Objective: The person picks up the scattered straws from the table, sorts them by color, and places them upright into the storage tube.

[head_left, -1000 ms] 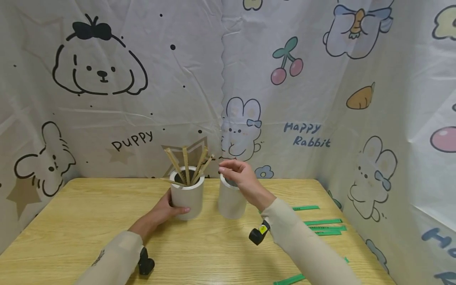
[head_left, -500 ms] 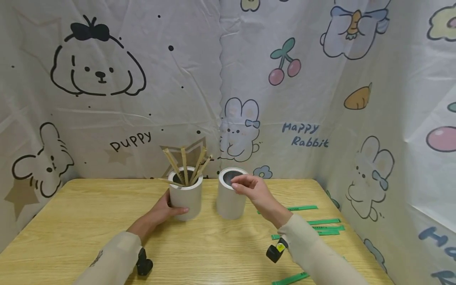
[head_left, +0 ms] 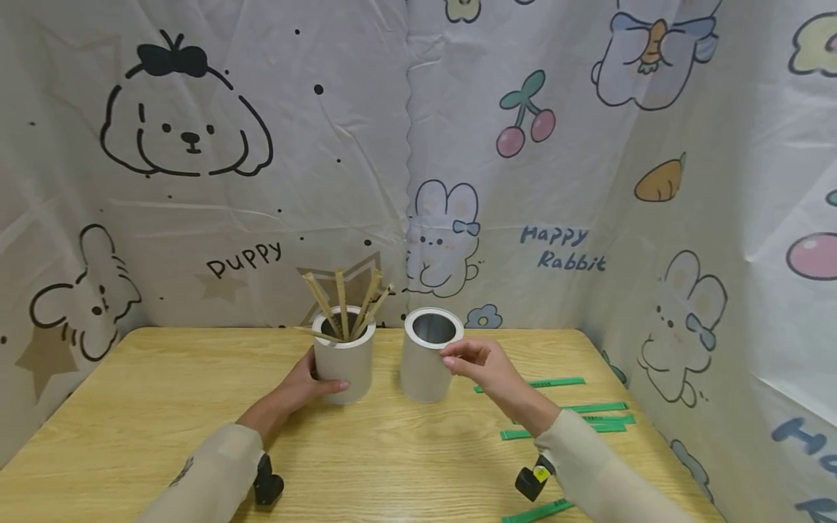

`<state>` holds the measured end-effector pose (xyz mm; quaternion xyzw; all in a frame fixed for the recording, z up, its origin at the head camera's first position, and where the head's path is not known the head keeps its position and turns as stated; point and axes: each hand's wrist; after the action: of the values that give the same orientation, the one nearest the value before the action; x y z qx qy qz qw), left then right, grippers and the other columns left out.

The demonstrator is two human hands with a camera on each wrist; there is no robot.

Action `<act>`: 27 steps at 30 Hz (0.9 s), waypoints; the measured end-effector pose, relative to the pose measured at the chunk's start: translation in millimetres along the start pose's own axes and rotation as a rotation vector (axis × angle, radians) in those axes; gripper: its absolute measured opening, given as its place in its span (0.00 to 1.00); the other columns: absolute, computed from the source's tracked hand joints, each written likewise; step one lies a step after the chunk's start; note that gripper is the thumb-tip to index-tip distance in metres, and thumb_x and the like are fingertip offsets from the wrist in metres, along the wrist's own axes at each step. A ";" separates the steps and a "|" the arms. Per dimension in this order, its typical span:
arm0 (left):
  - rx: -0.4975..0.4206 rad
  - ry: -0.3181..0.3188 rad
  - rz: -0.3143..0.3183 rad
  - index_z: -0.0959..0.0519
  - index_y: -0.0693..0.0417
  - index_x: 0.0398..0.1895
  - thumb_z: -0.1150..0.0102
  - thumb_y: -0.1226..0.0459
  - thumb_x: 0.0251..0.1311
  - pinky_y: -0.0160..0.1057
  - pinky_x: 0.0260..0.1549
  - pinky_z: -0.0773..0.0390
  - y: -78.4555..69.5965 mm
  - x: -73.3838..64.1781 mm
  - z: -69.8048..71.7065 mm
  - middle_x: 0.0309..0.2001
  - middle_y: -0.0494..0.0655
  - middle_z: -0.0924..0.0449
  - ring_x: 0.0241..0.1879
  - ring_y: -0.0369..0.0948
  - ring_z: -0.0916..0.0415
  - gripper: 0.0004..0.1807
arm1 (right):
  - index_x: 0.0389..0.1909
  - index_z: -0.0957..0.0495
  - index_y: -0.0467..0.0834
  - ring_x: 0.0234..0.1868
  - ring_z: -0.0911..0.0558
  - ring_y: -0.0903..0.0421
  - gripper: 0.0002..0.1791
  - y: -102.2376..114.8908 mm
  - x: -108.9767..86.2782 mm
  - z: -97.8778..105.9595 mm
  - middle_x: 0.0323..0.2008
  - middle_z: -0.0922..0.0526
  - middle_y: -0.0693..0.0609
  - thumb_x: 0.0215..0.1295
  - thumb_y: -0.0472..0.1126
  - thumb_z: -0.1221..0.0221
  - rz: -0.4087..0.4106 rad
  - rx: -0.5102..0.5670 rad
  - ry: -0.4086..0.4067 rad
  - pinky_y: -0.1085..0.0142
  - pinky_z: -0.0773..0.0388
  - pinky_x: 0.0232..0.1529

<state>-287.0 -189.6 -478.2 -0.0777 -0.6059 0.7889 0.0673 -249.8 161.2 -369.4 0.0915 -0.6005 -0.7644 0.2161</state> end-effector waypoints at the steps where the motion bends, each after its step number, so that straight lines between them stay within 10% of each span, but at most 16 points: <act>1: -0.001 -0.001 0.000 0.58 0.59 0.81 0.24 0.58 0.54 0.62 0.76 0.47 -0.1 0.3 -0.2 0.77 0.65 0.46 0.76 0.62 0.46 0.61 | 0.54 0.25 0.25 0.44 0.20 0.64 0.20 -1.1 -2.1 1.0 0.43 0.16 0.61 0.71 0.38 0.40 0.001 -0.006 0.005 0.67 0.21 0.53; 27: 0.065 0.014 0.037 0.61 0.56 0.81 0.24 0.55 0.54 0.64 0.76 0.48 -6.8 -1.1 2.1 0.79 0.63 0.49 0.78 0.62 0.49 0.63 | 0.48 0.19 0.31 0.40 0.17 0.64 0.13 -37.6 -30.1 22.9 0.43 0.15 0.55 0.71 0.38 0.39 0.066 -0.143 0.033 0.70 0.18 0.44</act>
<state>-286.3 -190.1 -471.1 -0.0920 -0.5781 0.8086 0.0593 -240.4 201.6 -403.0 0.0687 -0.5435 -0.7961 0.2572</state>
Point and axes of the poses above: each hand's wrist, its own x-axis towards the middle knuckle, its own z-axis out of the back of the hand, y = z × x
